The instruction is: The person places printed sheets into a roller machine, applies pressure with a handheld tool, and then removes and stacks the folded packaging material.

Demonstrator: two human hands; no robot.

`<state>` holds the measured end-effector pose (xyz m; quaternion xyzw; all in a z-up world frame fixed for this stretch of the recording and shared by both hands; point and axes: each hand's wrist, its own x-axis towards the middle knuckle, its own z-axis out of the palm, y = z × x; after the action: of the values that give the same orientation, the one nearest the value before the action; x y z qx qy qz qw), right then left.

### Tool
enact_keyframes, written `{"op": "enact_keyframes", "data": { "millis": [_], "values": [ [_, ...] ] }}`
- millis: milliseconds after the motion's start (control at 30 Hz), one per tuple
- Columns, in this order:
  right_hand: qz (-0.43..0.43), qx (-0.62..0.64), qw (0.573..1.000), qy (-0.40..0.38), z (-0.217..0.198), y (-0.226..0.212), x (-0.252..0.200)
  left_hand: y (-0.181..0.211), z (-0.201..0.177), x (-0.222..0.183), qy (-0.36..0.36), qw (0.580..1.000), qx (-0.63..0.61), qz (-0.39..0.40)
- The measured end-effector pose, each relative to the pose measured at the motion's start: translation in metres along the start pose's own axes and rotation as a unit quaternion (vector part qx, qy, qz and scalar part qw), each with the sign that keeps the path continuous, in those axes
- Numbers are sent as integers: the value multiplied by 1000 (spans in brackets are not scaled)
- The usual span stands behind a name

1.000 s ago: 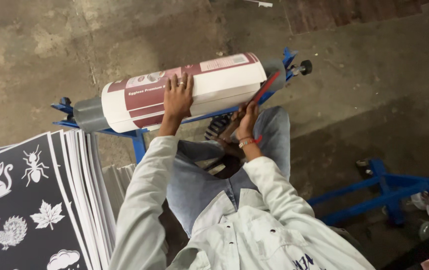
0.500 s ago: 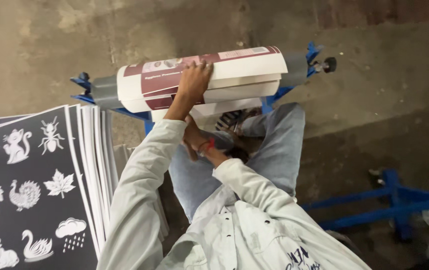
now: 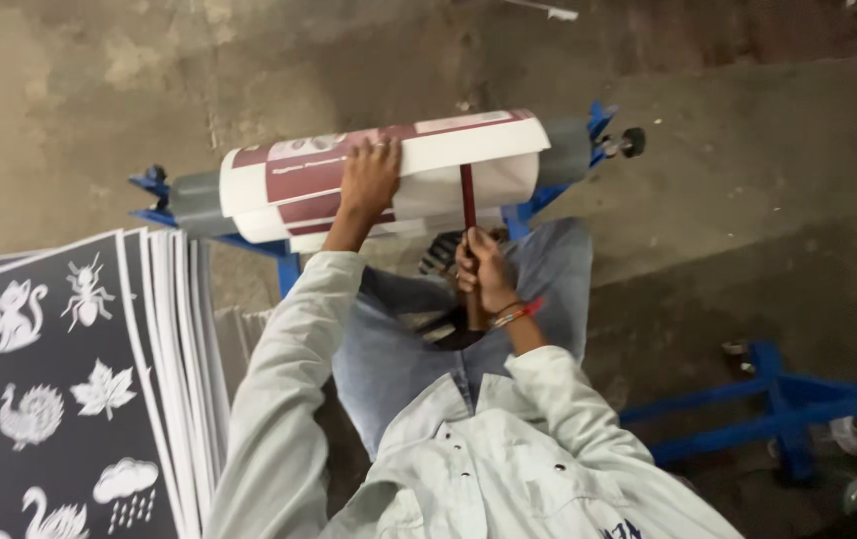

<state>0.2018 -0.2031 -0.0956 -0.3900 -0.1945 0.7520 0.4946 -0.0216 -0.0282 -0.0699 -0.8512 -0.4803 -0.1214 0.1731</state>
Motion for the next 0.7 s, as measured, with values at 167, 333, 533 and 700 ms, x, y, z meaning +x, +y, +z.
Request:
{"op": "enact_keyframes", "data": {
  "millis": [167, 333, 533, 700],
  "values": [
    [-216, 50, 953, 208, -19, 17, 39, -17, 8, 22, -164, 971, -146, -98],
    [-250, 86, 926, 268, -43, 27, 91, -2, -5, 5, -39, 998, -43, -23],
    [-136, -140, 957, 216, 52, 132, 62, 5, -17, -12, -36, 998, -47, -28],
    [-92, -57, 990, 85, 114, 111, 41, -7, -36, -7, -128, 984, -121, -27]
  ]
}}
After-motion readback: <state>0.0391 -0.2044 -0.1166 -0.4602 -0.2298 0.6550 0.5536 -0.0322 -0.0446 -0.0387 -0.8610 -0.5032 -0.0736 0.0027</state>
